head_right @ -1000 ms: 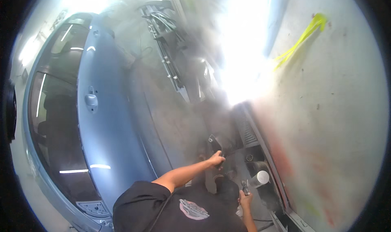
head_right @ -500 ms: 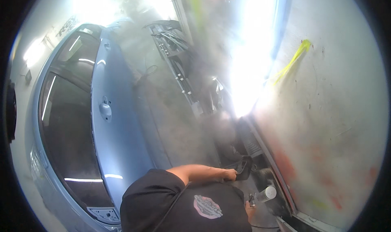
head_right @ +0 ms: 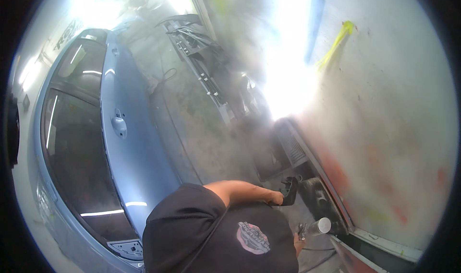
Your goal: The person holds a car trim piece and applies paint to it using a spray gun, then moves the painted piece over to a ventilation vent.
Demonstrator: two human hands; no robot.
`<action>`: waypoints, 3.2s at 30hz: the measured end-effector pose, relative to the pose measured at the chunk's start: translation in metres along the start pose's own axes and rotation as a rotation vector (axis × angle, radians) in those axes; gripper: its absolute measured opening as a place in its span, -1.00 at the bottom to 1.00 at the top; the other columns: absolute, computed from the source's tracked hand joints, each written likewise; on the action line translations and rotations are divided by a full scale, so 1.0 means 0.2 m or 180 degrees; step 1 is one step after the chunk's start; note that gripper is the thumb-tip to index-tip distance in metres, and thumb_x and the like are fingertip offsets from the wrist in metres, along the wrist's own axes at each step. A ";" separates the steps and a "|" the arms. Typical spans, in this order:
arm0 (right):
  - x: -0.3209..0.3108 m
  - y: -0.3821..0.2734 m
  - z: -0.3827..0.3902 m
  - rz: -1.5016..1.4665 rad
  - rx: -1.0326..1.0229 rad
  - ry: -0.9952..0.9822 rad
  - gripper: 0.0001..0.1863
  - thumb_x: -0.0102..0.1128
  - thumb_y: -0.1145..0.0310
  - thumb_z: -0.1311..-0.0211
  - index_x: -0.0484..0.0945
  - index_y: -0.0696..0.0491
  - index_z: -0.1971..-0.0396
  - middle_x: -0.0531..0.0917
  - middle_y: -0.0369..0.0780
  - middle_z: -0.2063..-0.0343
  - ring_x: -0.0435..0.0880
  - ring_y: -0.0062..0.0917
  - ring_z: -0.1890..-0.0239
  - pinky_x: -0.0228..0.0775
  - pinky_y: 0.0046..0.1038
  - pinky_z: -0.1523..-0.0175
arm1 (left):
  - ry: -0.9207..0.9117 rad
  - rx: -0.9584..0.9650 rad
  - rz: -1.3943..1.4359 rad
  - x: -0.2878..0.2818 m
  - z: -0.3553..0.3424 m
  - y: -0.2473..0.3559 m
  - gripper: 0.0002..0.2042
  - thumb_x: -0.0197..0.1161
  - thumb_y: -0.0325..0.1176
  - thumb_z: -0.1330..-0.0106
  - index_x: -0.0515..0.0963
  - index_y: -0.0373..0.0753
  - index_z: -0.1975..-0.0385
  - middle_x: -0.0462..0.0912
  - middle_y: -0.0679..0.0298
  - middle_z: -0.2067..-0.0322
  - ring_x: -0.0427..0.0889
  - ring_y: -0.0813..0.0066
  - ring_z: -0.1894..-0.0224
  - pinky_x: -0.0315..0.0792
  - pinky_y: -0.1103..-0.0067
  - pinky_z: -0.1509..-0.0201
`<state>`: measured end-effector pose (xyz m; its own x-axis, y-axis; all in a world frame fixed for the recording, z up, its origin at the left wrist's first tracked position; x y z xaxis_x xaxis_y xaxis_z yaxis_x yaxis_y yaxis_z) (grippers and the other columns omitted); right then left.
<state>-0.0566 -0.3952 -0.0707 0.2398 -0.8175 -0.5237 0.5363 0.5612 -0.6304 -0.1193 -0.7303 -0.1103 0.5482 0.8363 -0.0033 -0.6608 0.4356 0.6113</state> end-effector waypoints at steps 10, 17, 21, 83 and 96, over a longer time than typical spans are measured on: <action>-0.23 0.30 0.16 -0.0616 -0.0102 0.0233 -0.64 0.28 0.15 -0.33 0.59 0.20 0.42 0.54 -0.28 0.59 0.48 -0.54 0.49 0.31 -0.34 0.36 | -0.1306 0.3520 -0.4797 0.49 -0.58 0.11 -0.76 0.44 -0.43 -0.02 0.68 -0.24 0.27 0.68 0.08 0.40 0.71 0.25 0.29 0.61 0.21 0.19; -0.42 0.55 0.40 -0.1201 0.0258 0.0246 -0.53 0.34 0.09 -0.28 0.57 0.20 0.07 0.60 -0.29 0.52 0.51 -0.60 0.50 0.36 -0.40 0.43 | -0.1093 0.4557 -0.2199 0.76 -0.29 0.58 -0.62 0.50 -0.06 -0.06 0.65 -0.20 0.27 0.65 0.04 0.33 0.61 -0.09 0.27 0.45 0.13 0.20; -0.63 0.27 0.57 -0.0741 0.0503 0.0852 -0.34 0.33 -0.05 -0.27 0.56 0.23 -0.12 0.69 0.08 0.11 0.67 -0.13 0.02 0.48 -0.23 -0.06 | -0.1188 0.0519 -0.0333 1.00 -0.57 0.69 -0.70 0.37 -0.25 -0.24 0.59 -0.28 0.13 0.62 0.05 0.19 0.63 0.08 0.18 0.55 0.23 0.25; -1.31 1.06 0.91 -0.1108 0.1321 0.2345 -0.64 0.32 0.12 -0.24 0.69 0.10 0.14 0.73 0.06 0.33 0.72 0.03 0.19 0.53 -0.07 0.07 | -0.2499 -0.0186 -0.1963 2.84 -0.80 1.35 -0.66 0.19 -0.44 -0.42 0.27 -0.39 -0.08 0.65 0.04 0.21 0.71 0.31 0.47 0.58 0.41 0.57; -1.42 1.18 0.84 -0.1367 0.1537 0.2659 -0.64 0.34 0.14 -0.22 0.69 0.14 0.18 0.71 0.13 0.33 0.71 0.07 0.17 0.53 -0.04 0.10 | -0.2956 0.0022 -0.2558 2.91 -0.81 1.62 -0.68 0.31 -0.54 -0.33 0.38 -0.41 0.00 0.64 0.05 0.30 0.74 0.28 0.46 0.64 0.45 0.50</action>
<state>0.1389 -0.0528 0.0254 -0.5813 -0.4832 -0.6547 0.7533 -0.0154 -0.6575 -0.0984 -0.0490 -0.0416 0.9573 -0.2248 0.1820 0.0345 0.7136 0.6997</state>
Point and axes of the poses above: each hand's wrist, its own z-axis away from the middle knuckle, its own x-axis out of the palm, y = z × x, the point moved 1 cm from there along -z, towards the middle knuckle
